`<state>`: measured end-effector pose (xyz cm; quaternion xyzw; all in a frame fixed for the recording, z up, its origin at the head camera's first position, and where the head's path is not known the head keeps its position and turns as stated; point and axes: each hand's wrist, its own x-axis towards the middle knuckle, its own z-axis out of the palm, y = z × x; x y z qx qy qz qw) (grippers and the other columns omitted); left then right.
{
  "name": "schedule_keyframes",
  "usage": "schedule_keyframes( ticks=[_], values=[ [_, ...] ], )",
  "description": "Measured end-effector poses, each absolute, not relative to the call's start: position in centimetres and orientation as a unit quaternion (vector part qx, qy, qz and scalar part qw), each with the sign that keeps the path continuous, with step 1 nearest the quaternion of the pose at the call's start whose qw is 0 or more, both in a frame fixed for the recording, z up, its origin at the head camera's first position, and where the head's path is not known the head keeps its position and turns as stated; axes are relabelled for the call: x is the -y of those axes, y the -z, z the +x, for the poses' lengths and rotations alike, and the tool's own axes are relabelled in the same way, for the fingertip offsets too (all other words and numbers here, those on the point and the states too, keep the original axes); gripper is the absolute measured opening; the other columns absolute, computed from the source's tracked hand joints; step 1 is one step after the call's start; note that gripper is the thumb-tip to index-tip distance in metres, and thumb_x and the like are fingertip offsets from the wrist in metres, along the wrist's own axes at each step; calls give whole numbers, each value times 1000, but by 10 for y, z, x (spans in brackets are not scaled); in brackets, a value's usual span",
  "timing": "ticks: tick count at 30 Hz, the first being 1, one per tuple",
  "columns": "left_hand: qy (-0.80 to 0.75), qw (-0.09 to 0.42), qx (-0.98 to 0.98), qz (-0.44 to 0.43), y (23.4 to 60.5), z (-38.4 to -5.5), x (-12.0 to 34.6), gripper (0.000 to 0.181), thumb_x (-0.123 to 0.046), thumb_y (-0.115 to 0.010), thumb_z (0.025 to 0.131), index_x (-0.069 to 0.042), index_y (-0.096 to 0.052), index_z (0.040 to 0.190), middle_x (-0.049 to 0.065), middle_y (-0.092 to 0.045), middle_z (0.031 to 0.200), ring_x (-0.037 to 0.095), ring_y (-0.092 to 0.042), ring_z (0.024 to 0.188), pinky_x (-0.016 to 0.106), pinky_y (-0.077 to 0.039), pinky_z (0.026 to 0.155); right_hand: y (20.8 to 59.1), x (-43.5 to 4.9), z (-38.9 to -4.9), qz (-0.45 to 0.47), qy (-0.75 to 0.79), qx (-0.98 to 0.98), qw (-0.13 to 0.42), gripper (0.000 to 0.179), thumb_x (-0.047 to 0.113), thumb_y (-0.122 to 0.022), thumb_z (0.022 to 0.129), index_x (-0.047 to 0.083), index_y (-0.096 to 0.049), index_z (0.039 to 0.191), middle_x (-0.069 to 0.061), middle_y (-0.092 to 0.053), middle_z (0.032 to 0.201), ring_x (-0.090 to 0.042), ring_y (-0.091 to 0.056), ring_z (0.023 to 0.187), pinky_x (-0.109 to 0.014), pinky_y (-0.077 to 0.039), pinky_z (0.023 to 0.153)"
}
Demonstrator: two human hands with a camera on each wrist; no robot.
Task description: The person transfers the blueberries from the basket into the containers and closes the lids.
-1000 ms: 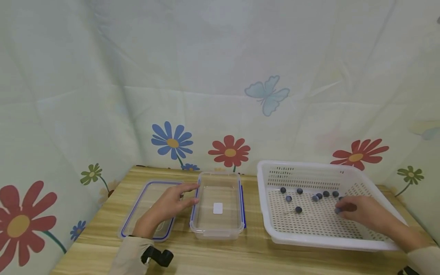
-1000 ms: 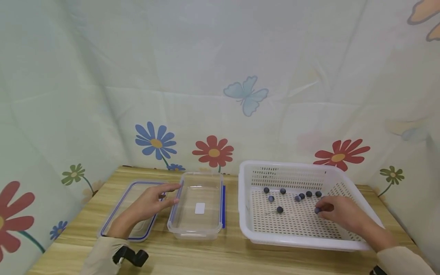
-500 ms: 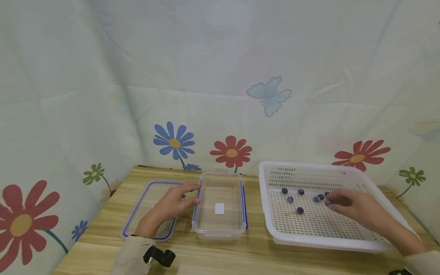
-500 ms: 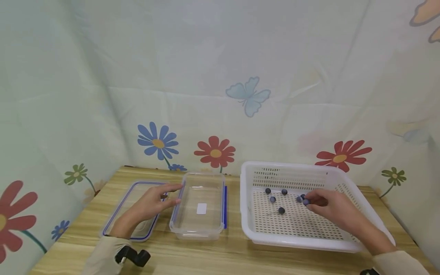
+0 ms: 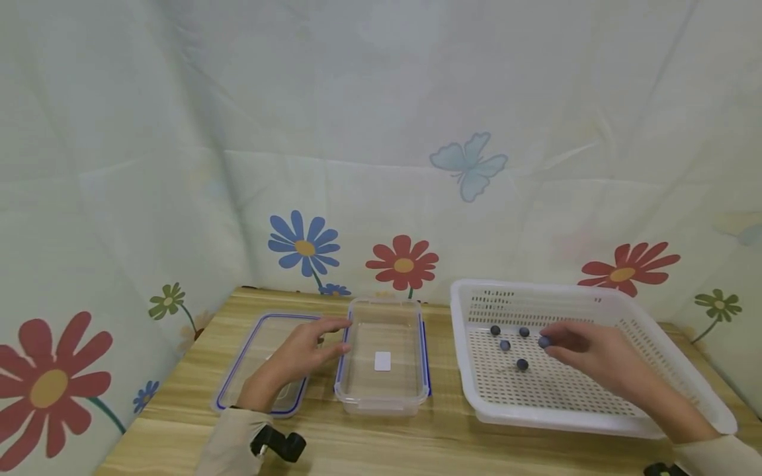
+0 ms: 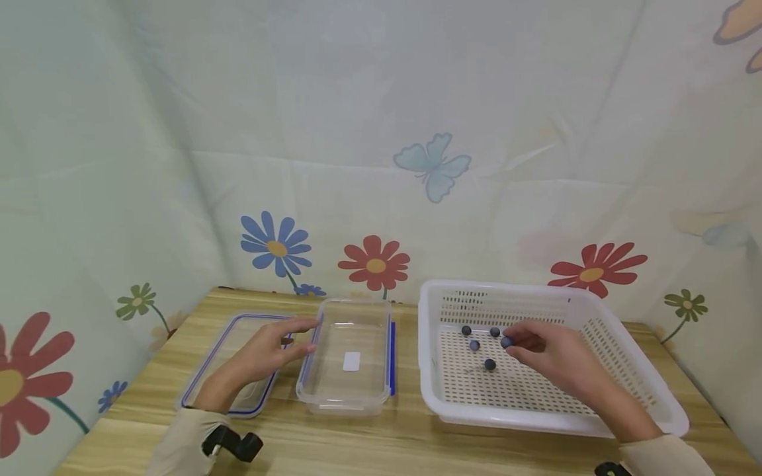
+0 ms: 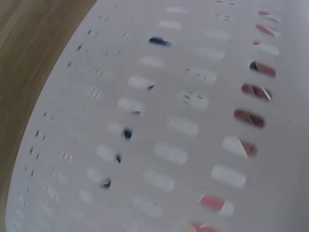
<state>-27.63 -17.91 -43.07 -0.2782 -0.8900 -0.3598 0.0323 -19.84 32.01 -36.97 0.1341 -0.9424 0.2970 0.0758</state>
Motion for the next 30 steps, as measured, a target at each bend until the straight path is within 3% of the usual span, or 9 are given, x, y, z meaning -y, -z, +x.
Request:
schedule_keyframes(
  ticks=[16, 30],
  values=[
    [360, 46, 882, -301, 429, -275, 178, 45, -23, -73, 103, -1, -67, 142, 24, -60, 147, 46, -55, 136, 63, -53, 99, 361, -302, -197, 163, -300, 935, 92, 23, 11, -84, 93, 8, -77, 115, 1, -77, 106, -18, -75, 94, -35, -63, 84],
    [351, 54, 884, -305, 433, -279, 178, 45, -21, -73, 103, -1, -67, 142, 23, -61, 147, 47, -56, 135, 63, -54, 98, 358, -287, -193, 168, -320, 928, 92, 25, 9, -83, 94, 7, -77, 119, 1, -77, 106, -20, -75, 97, -42, -62, 87]
  ],
)
